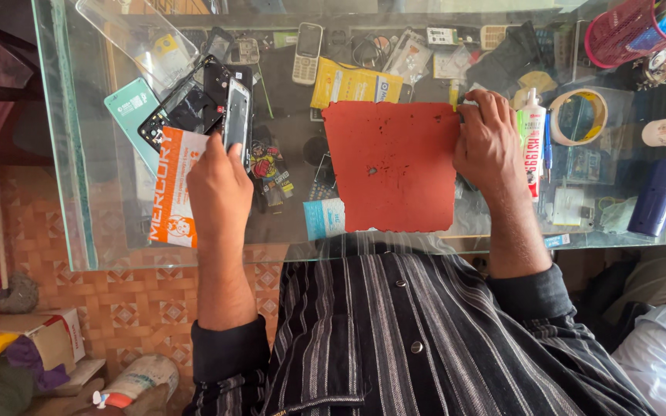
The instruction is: The person wraps rubber bands around a phone, then wipes the work mat with a cloth, applies liquid from a red tube onto a cloth, and handles a green phone back cover. They peel tape, apply adhesive along a phone frame, and use a glue pen to apply adhesive around the frame edges on the mat.
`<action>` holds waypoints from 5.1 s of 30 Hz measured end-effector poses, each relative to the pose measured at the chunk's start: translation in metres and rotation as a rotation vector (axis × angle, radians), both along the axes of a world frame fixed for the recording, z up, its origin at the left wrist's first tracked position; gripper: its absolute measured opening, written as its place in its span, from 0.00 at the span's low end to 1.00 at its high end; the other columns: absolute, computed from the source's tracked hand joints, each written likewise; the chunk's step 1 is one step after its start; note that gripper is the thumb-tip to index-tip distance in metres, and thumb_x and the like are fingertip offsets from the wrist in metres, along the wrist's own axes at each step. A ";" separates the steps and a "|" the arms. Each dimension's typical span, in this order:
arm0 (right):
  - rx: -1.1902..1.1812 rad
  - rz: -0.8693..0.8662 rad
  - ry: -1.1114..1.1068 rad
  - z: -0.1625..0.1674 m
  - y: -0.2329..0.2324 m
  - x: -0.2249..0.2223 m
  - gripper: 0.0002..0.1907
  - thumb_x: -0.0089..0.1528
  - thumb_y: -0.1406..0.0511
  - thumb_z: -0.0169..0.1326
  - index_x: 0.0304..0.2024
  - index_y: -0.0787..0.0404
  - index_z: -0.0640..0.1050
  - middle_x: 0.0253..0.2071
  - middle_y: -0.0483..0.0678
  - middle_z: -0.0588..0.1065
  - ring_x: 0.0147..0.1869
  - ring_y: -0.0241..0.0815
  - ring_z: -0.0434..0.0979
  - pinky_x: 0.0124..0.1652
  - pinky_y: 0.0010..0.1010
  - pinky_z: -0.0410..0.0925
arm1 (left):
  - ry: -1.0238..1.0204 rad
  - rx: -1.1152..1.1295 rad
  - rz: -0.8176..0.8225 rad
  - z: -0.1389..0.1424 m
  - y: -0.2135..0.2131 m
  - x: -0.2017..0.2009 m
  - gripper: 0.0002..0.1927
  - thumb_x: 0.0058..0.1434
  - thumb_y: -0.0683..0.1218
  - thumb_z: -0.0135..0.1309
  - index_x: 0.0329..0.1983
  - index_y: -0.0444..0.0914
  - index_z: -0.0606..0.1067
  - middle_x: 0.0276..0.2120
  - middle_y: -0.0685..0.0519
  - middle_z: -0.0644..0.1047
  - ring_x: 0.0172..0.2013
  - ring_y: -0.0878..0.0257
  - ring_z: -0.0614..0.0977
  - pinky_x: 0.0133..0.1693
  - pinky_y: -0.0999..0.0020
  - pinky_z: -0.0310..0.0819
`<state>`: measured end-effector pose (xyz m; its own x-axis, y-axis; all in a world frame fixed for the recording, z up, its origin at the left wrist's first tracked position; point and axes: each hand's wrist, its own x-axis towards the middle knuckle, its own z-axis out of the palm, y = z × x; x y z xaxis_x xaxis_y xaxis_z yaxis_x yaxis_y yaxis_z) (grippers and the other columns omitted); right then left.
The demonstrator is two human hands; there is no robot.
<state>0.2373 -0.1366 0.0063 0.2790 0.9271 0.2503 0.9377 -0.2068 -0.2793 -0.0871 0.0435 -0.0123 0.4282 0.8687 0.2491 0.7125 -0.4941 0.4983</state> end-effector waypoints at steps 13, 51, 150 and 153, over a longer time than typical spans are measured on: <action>-0.004 -0.027 -0.008 0.001 0.003 -0.003 0.16 0.59 0.77 0.52 0.51 0.69 0.75 0.59 0.57 0.69 0.66 0.61 0.68 0.63 0.50 0.63 | -0.240 -0.258 0.063 0.005 0.014 -0.016 0.09 0.74 0.42 0.50 0.46 0.29 0.73 0.27 0.41 0.77 0.25 0.48 0.76 0.31 0.57 0.69; 0.000 0.290 0.230 -0.030 0.001 -0.057 0.26 0.64 0.66 0.57 0.65 0.65 0.73 0.73 0.59 0.62 0.75 0.64 0.61 0.72 0.58 0.54 | 0.275 -0.051 0.257 0.003 -0.016 -0.071 0.56 0.46 0.56 0.79 0.72 0.33 0.60 0.59 0.39 0.71 0.60 0.39 0.67 0.59 0.40 0.58; -0.136 -0.043 1.709 -0.009 -0.062 -0.080 0.12 0.66 0.75 0.52 0.52 0.69 0.70 0.36 0.48 0.78 0.39 0.30 0.77 0.36 0.23 0.68 | -0.951 -1.097 -0.243 -0.026 -0.068 0.111 0.11 0.65 0.38 0.61 0.49 0.30 0.76 0.41 0.48 0.82 0.40 0.68 0.82 0.43 0.73 0.77; -0.183 0.001 1.802 -0.003 -0.057 -0.082 0.10 0.65 0.74 0.52 0.49 0.68 0.71 0.37 0.47 0.80 0.39 0.32 0.80 0.37 0.24 0.73 | -0.990 -1.260 -0.164 -0.025 -0.074 0.115 0.10 0.67 0.40 0.61 0.48 0.29 0.79 0.36 0.51 0.81 0.32 0.71 0.79 0.33 0.75 0.74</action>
<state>0.1549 -0.1936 0.0035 0.0633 0.9055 -0.4195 -0.4551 -0.3479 -0.8196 0.0280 -0.0306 -0.0372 0.6456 0.6881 -0.3311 -0.1369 0.5309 0.8363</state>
